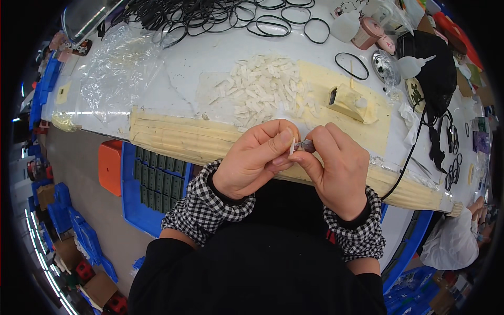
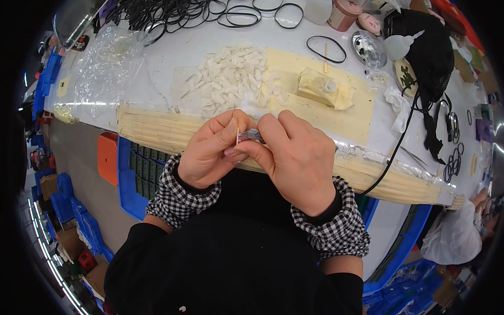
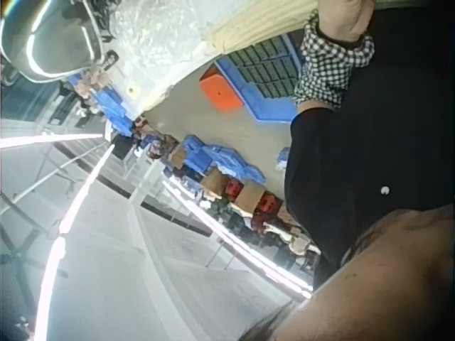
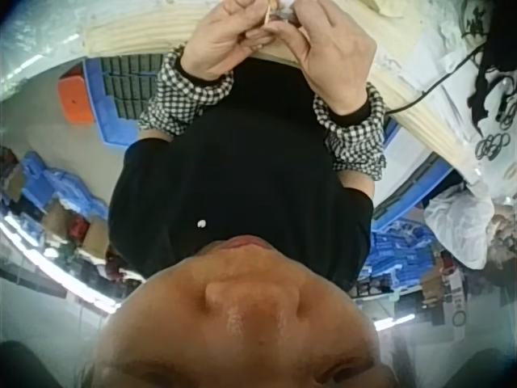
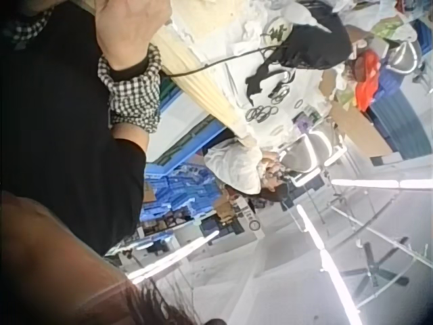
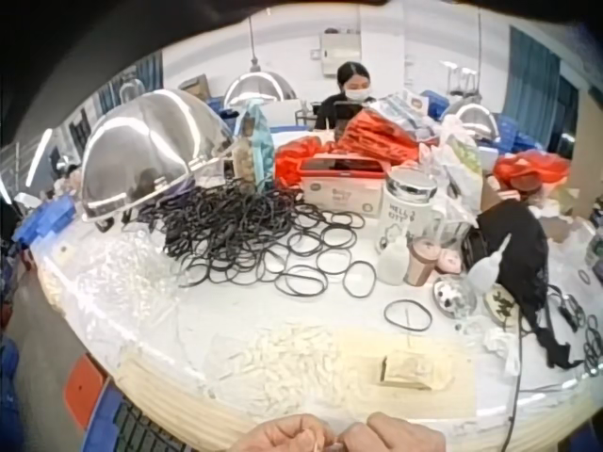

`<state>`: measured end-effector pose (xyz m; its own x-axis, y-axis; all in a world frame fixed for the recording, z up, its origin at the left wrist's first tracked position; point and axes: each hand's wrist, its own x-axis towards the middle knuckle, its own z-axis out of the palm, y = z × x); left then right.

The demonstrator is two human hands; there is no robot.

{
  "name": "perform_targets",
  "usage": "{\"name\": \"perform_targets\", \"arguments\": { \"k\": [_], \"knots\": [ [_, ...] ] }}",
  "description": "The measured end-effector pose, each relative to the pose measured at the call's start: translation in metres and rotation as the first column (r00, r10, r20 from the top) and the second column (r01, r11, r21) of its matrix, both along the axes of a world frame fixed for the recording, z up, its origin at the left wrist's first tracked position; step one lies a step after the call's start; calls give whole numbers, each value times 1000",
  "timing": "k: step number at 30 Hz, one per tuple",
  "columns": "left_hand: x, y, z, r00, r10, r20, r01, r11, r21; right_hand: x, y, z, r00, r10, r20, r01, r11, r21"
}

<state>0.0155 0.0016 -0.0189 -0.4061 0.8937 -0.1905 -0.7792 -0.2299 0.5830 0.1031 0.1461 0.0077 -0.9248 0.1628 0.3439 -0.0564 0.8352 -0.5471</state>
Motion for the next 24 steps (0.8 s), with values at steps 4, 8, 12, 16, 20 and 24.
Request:
{"name": "perform_targets", "arguments": {
  "k": [4, 8, 12, 16, 20, 24],
  "knots": [
    [-2, -3, 2, 998, -5, -62, 2, 999, -37, 2, 2, 3, 998, 19, 52, -21, 999, 49],
    [-3, -6, 3, 993, -10, -115, 1, 997, -79, 3, 5, -2, 997, 47, 55, -49, 999, 25],
    [-8, -9, 0, 981, 103, -166, -125, 984, -124, 0, 11, -9, 999, -26, 20, 28, 992, -122],
    [-19, -13, 5, 942, 271, -197, -304, 939, -159, -2, 9, -18, 994, -107, 20, 109, 986, -125],
    [-18, -10, 5, 879, 397, -264, -453, 870, -196, -5, -3, -25, 1000, -3, 13, 4, 997, -80],
    [-17, -8, 8, 861, 408, -304, -481, 846, -229, -9, -17, -26, 996, -4, 87, 2, 1000, 21]
  ]
}}
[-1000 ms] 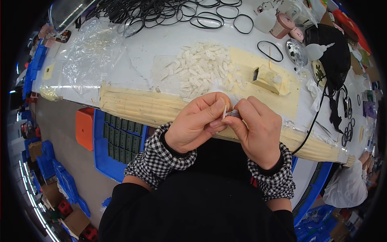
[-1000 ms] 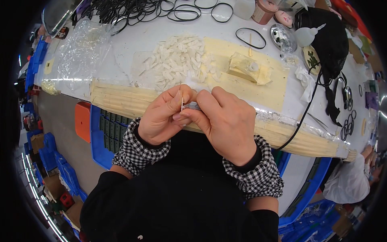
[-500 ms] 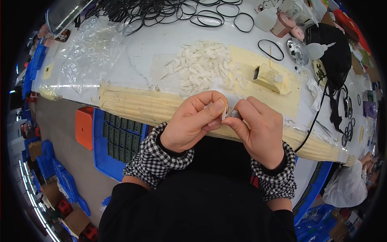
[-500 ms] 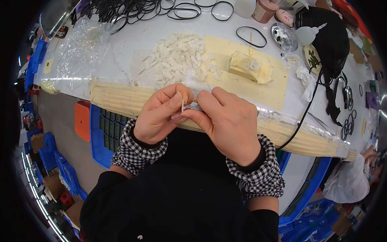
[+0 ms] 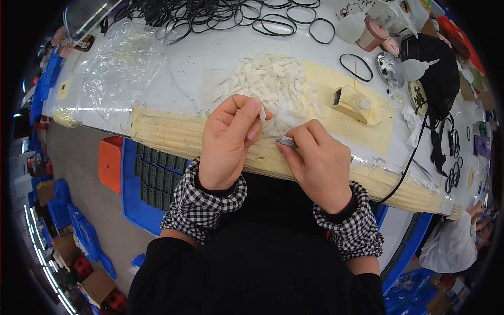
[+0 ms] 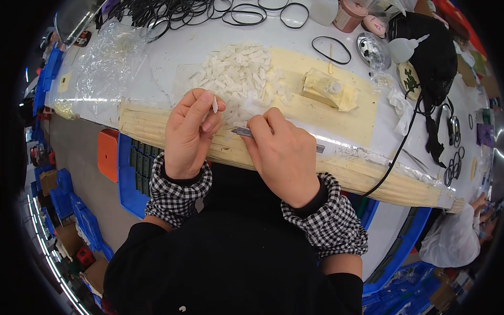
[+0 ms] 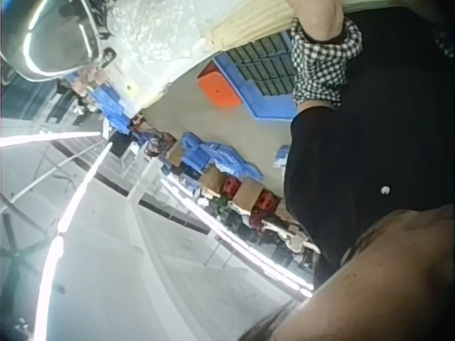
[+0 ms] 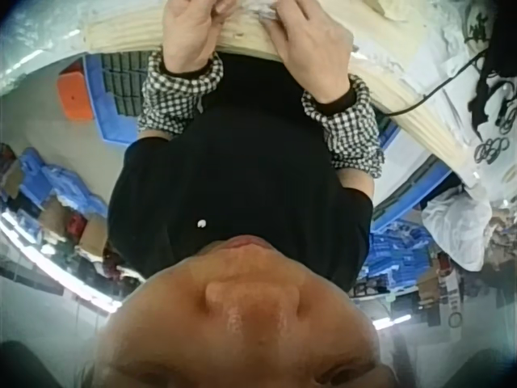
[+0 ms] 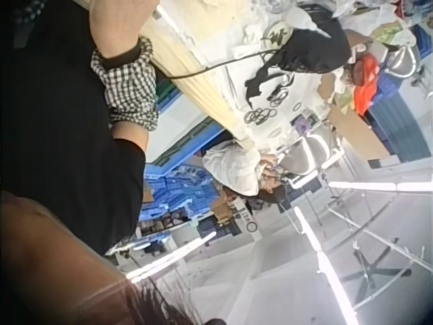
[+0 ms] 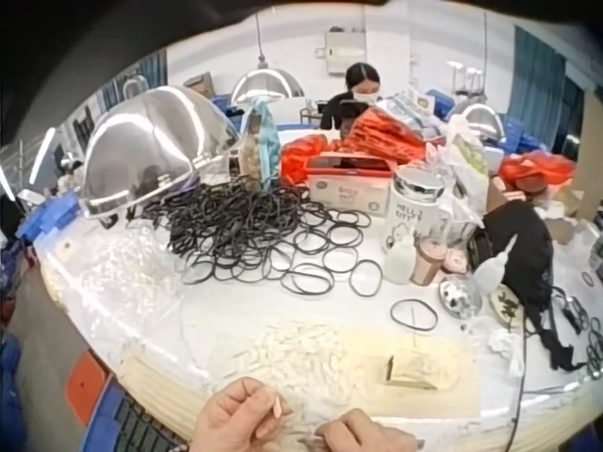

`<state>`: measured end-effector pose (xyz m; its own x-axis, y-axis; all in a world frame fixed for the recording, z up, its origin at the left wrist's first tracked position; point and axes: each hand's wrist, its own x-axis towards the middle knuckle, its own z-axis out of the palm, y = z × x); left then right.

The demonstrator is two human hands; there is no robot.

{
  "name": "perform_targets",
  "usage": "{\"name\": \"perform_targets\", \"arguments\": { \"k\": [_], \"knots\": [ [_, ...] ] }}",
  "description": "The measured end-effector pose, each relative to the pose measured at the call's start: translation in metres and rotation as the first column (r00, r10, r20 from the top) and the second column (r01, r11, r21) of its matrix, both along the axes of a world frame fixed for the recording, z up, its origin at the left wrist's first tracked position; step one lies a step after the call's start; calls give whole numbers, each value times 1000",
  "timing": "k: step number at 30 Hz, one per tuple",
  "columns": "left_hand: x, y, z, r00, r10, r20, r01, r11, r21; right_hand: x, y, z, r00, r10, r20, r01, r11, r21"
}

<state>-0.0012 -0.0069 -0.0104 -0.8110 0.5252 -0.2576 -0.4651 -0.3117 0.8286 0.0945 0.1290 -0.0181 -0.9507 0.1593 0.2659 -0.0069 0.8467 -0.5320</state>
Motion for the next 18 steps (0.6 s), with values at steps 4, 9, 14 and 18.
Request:
{"name": "perform_targets", "arguments": {
  "k": [4, 9, 14, 18],
  "knots": [
    [0, -2, -1, 1000, -16, 24, 15, 999, 30, 0, 3, -1, 999, -31, -23, 30, 999, -40],
    [2, 3, 4, 978, -114, 173, 87, 984, 159, 0, 14, 5, 988, -119, -97, 65, 897, -438],
    [10, 7, 2, 949, -290, 127, 259, 942, 215, 6, 19, 26, 991, 28, 131, 96, 536, -839],
    [12, 10, -1, 927, -376, 8, 364, 903, 226, 8, 20, 31, 981, 119, 151, 102, 344, -933]
  ]
}}
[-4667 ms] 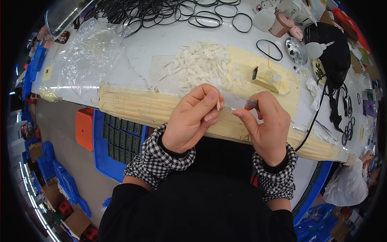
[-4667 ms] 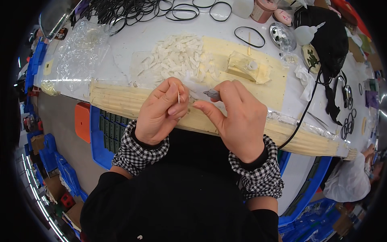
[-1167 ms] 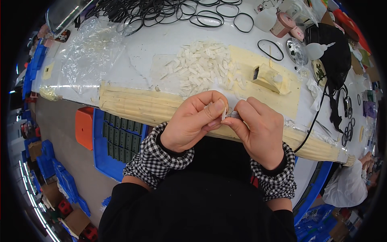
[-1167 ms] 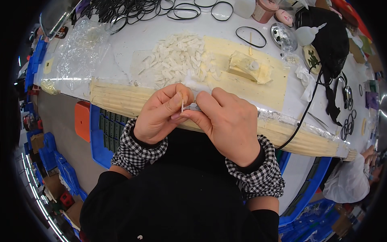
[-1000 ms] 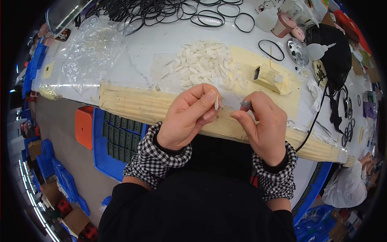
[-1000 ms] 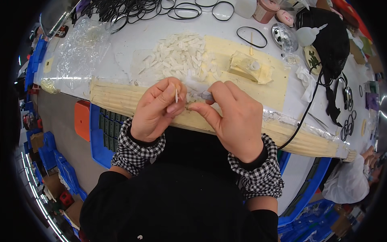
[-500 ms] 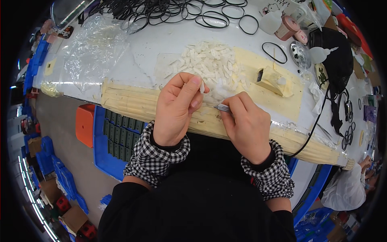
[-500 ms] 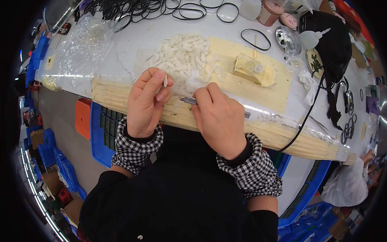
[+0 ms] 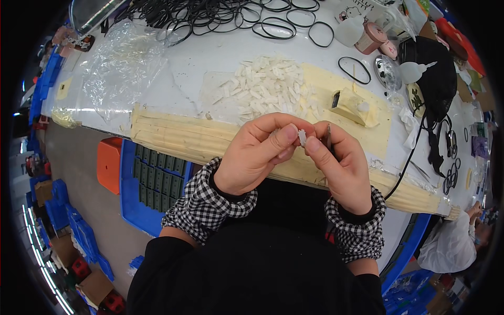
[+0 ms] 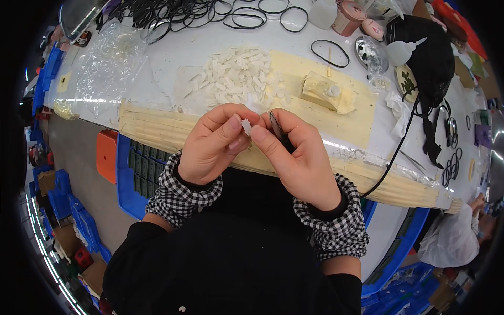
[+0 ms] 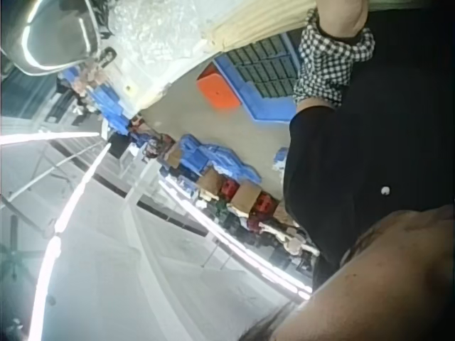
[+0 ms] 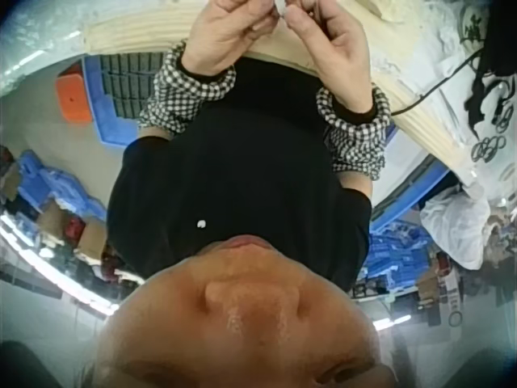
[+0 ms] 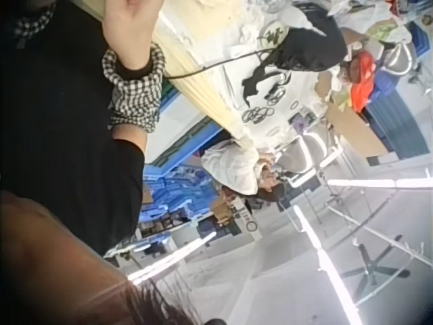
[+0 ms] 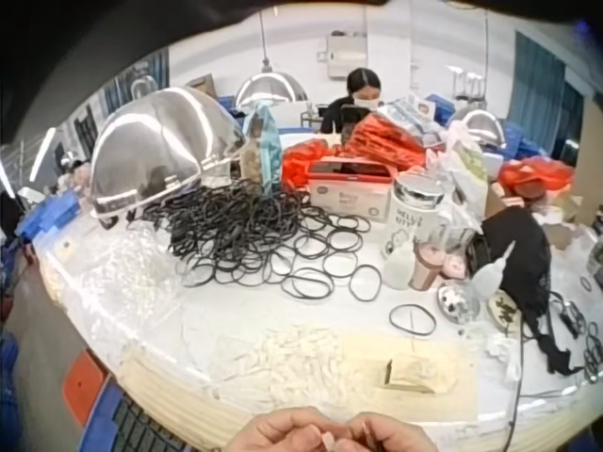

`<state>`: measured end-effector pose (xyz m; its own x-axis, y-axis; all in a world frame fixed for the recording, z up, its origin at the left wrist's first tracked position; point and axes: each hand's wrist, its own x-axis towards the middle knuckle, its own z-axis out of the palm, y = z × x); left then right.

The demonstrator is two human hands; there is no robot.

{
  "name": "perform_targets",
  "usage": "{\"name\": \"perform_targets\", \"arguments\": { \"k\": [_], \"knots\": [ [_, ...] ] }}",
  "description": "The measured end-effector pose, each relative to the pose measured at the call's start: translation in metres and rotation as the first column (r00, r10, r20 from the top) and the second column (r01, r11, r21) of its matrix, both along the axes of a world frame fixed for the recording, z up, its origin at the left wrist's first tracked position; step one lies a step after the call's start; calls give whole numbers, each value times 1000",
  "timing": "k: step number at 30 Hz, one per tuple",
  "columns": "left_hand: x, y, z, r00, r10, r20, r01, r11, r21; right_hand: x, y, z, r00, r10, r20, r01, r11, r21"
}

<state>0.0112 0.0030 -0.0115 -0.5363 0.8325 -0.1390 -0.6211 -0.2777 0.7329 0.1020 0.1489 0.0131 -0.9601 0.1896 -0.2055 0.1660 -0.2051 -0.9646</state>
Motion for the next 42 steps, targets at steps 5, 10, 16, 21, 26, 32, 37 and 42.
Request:
{"name": "perform_targets", "arguments": {
  "k": [5, 10, 16, 21, 26, 32, 37, 42],
  "knots": [
    [1, -1, -7, 1000, 3, -12, -2, 998, 65, -1, 0, 6, 998, 69, 14, -66, 986, -154],
    [-2, -3, -6, 991, -35, 128, 28, 998, 51, 0, 0, -6, 971, 63, -232, 22, 938, 345],
    [-3, -5, -6, 997, -62, 42, 61, 998, 25, -4, 0, -12, 948, 94, -304, 225, 477, 850],
    [-6, -7, -7, 997, -45, -56, 44, 999, -23, -2, 1, -10, 959, 130, -250, 170, 440, 882],
    [-9, -9, -5, 987, -56, -149, 45, 996, -73, 0, 0, -11, 959, 143, -244, 159, 442, 883],
    [-8, -9, -7, 992, -74, -103, 69, 996, -54, 1, 0, -10, 963, 149, -225, 139, 441, 887],
    [-7, -8, -6, 994, -72, -85, 68, 997, -45, 1, -1, -9, 961, 143, -238, 151, 449, 881],
    [-8, -9, -8, 992, -79, -100, 74, 996, -52, 1, 0, -9, 962, 158, -221, 130, 446, 885]
  ]
}}
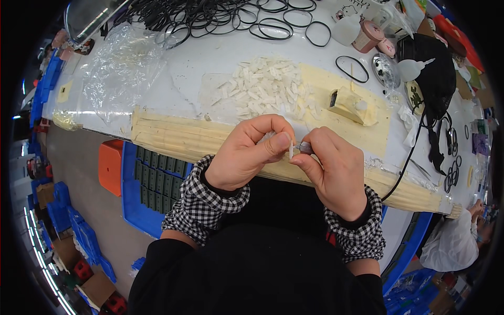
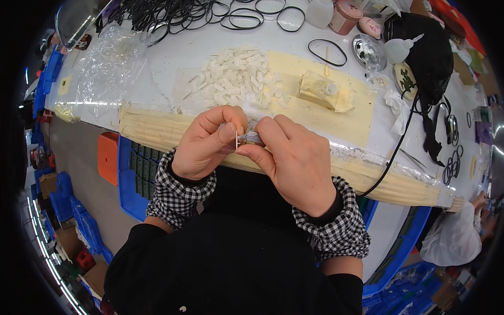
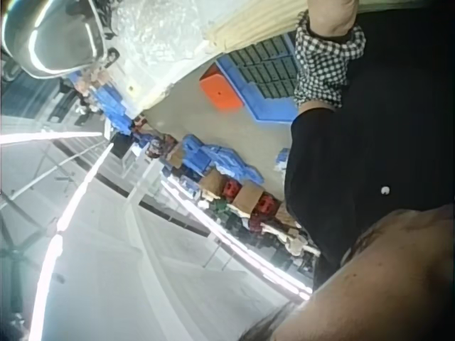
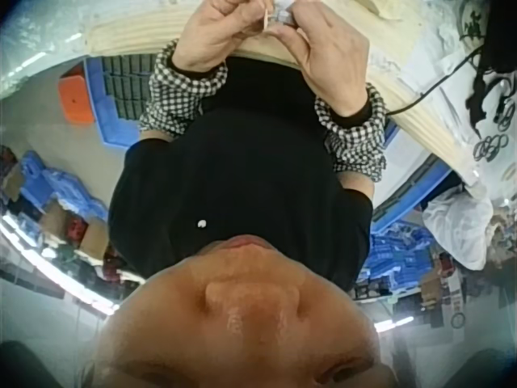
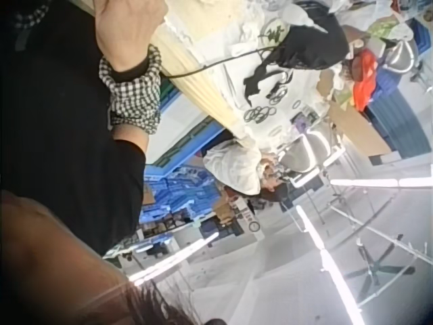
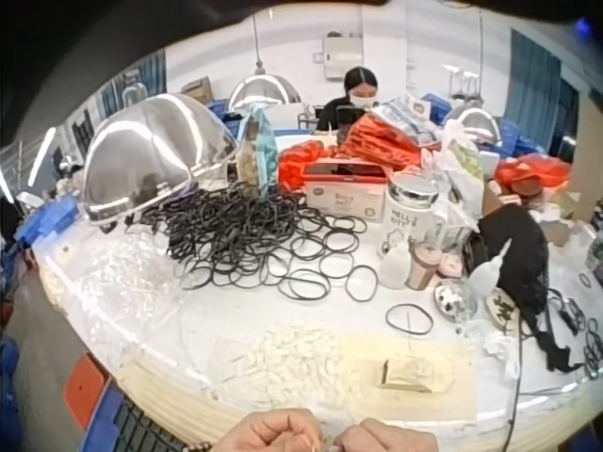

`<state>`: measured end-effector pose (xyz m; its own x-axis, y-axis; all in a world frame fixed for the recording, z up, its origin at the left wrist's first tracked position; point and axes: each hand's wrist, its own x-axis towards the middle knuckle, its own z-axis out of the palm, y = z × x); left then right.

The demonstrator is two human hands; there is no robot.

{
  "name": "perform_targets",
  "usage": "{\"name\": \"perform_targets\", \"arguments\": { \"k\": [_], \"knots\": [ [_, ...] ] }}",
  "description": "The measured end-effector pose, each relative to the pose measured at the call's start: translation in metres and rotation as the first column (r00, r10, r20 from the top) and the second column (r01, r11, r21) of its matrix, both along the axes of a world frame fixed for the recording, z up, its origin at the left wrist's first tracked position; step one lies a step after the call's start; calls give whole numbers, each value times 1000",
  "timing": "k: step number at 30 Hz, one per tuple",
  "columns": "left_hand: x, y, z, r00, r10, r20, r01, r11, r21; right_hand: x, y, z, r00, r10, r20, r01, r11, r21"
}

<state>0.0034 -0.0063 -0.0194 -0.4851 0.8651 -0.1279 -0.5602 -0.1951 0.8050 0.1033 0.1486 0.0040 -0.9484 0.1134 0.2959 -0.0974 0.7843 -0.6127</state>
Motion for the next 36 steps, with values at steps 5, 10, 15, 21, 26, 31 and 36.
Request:
{"name": "perform_targets", "arguments": {
  "k": [5, 10, 15, 21, 26, 31, 36],
  "knots": [
    [0, 0, 0, 1000, -4, -17, 4, 1000, 13, 1, 0, -1, 1000, 8, 3, -8, 1000, 9],
    [-2, -1, -2, 997, -32, -69, 33, 999, 14, 2, 0, 5, 998, 14, 65, -12, 1000, -26],
    [-1, 1, 0, 999, -15, -43, 17, 999, 36, 2, 0, 2, 1000, 1, 18, -1, 1000, 14],
    [-1, -1, -5, 999, -10, -42, 11, 999, 46, 1, 0, 1, 1000, -2, -5, 2, 1000, 18],
    [-3, -1, -1, 997, -50, -57, 53, 998, 43, 2, 1, 3, 999, 24, 30, -25, 999, 22],
    [-1, 1, -3, 998, -27, -51, 31, 997, 74, 2, 0, 4, 998, 36, 50, -34, 998, -47],
    [-1, 0, -4, 999, -22, -48, 25, 997, 71, 2, 1, 4, 998, 41, 40, -40, 999, -33]
  ]
}}
